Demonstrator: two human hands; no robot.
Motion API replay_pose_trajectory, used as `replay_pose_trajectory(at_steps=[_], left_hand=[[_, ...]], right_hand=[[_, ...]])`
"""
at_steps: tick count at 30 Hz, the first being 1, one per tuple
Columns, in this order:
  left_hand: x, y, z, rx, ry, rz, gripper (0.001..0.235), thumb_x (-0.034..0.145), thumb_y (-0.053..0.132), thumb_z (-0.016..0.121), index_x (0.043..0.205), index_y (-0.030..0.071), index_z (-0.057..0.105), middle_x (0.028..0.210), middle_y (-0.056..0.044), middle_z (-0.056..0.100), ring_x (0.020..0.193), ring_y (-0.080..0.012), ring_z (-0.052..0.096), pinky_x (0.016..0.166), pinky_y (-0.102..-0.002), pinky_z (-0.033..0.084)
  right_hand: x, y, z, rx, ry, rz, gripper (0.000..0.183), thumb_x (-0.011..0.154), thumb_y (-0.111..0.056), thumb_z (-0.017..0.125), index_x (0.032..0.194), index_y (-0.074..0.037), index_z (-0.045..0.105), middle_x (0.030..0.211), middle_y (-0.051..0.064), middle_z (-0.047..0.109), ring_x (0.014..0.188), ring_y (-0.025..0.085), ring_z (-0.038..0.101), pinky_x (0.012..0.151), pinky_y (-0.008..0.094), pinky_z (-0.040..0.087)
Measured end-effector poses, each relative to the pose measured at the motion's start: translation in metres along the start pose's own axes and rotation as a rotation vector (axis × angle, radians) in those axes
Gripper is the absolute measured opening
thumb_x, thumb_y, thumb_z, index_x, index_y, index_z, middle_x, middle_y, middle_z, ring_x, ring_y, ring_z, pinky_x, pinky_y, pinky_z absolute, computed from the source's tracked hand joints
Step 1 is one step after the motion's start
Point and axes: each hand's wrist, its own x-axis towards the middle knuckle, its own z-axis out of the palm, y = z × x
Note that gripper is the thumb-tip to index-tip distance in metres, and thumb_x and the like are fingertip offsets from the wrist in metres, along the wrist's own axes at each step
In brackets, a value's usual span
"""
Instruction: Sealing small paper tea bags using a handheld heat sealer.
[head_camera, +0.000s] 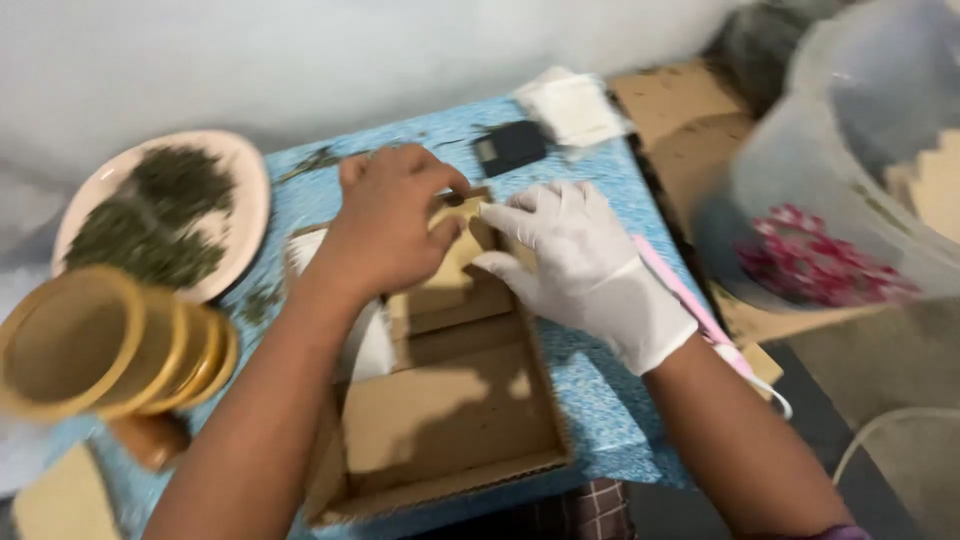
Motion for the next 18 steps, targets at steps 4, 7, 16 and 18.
replay_pose_trajectory(at_steps=[4, 7, 16, 18], left_hand=[[-0.041, -0.029, -0.008, 0.061, 0.145, -0.127, 0.023, 0.082, 0.034, 0.068, 0.103, 0.025, 0.064, 0.089, 0.001, 0.056, 0.094, -0.0290, 0.056, 0.080, -0.047, 0.029], [-0.065, -0.037, -0.003, 0.041, 0.170, -0.276, 0.032, 0.077, 0.037, 0.070, 0.105, 0.023, 0.063, 0.090, -0.002, 0.062, 0.091, -0.0328, 0.057, 0.079, -0.051, 0.031], [-0.091, -0.029, -0.009, -0.113, 0.076, -0.381, 0.071, 0.078, 0.036, 0.078, 0.139, 0.017, 0.049, 0.126, -0.010, 0.047, 0.127, -0.0332, 0.039, 0.109, -0.053, 0.017], [-0.088, -0.027, -0.010, -0.110, 0.023, -0.388, 0.074, 0.078, 0.038, 0.079, 0.142, 0.016, 0.048, 0.128, -0.010, 0.048, 0.128, -0.0322, 0.038, 0.110, -0.054, 0.014]], right_hand=[[0.037, -0.011, 0.016, 0.074, -0.074, -0.107, 0.049, 0.086, -0.048, 0.073, 0.125, -0.018, 0.067, 0.115, 0.007, 0.065, 0.094, 0.035, 0.057, 0.077, 0.050, 0.043], [0.057, -0.019, 0.030, -0.040, -0.144, -0.179, 0.057, 0.083, -0.054, 0.070, 0.128, -0.021, 0.061, 0.117, 0.006, 0.062, 0.095, 0.033, 0.054, 0.078, 0.046, 0.039], [0.082, -0.021, 0.070, -0.207, -0.501, 0.004, 0.068, 0.075, -0.057, 0.073, 0.137, -0.039, 0.053, 0.131, 0.004, 0.053, 0.131, 0.032, 0.042, 0.108, 0.057, 0.024], [0.081, -0.025, 0.064, -0.188, -0.469, 0.021, 0.049, 0.075, -0.054, 0.076, 0.117, -0.032, 0.065, 0.129, -0.001, 0.056, 0.131, 0.028, 0.041, 0.109, 0.057, 0.021]])
